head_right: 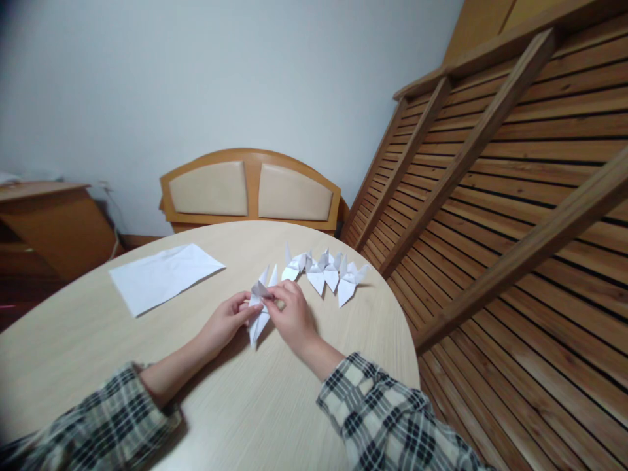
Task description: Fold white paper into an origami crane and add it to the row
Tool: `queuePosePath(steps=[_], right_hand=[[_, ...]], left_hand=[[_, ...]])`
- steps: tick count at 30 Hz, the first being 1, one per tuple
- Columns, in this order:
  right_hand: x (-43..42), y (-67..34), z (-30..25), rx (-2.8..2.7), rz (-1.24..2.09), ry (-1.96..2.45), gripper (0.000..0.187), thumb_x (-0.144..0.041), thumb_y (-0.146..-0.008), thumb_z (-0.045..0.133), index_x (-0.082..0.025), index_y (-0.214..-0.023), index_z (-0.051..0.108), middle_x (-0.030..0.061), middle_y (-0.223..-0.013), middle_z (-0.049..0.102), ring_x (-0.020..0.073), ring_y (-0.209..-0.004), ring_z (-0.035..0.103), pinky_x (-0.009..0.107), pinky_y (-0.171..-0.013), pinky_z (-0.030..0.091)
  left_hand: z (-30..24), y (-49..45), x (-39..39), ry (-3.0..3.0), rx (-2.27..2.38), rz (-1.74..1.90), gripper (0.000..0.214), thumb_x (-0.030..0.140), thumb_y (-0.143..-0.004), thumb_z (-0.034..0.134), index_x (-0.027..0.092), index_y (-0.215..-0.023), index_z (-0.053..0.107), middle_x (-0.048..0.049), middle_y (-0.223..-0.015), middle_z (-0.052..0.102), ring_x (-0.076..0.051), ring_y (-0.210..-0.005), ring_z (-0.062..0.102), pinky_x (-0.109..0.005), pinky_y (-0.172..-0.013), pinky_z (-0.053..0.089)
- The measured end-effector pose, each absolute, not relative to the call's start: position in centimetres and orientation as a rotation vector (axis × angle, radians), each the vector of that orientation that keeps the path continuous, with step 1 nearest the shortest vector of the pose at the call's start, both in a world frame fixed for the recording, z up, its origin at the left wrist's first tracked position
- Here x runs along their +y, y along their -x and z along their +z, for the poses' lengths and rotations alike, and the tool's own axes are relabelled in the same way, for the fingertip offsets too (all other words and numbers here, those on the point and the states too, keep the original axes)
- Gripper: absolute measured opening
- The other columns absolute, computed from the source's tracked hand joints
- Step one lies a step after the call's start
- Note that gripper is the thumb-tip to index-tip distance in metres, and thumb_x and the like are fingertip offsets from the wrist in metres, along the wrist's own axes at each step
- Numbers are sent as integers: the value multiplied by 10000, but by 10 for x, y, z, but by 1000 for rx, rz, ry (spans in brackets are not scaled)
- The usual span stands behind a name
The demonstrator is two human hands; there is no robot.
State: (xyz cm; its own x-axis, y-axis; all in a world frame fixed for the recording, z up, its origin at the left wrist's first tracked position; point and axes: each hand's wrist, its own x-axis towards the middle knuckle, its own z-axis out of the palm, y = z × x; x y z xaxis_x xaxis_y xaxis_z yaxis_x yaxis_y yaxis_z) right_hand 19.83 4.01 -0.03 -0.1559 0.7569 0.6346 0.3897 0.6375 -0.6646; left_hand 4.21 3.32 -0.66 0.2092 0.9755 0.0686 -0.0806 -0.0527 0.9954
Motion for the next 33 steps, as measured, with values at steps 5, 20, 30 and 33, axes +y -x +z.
queuePosePath(steps=[5,20,30,33], right_hand=[[40,-199,-1,-1831,367,846,298,-45,-799,595,-287,-914,726,24,-872,580,186,-902,554,350,-813,462],[39,-201,1,-1840,320,859,344,12,-754,551,-256,-852,744,35,-914,585,200,-944,545,368,-856,460],[37,-201,2,-1866,378,839,359,19,-764,507,-246,-875,720,39,-979,558,175,-988,545,372,-908,457],[37,-200,2,-1864,388,845,366,28,-760,497,-241,-871,718,43,-983,550,177,-996,542,375,-913,455]], left_hand=[[-2,-42,31,-1245,995,1160,297,381,-648,703,160,-803,579,90,-501,466,-90,-465,390,-215,-486,261],[-3,-39,32,-1108,863,1150,343,370,-681,737,146,-929,662,28,-643,590,-95,-535,440,-220,-532,317],[-1,-38,31,-1035,883,1179,310,300,-703,707,143,-969,685,-33,-799,677,-124,-637,551,-226,-570,382],[2,-39,31,-980,881,1162,279,288,-707,678,142,-943,677,-40,-802,685,-143,-668,586,-237,-596,422]])
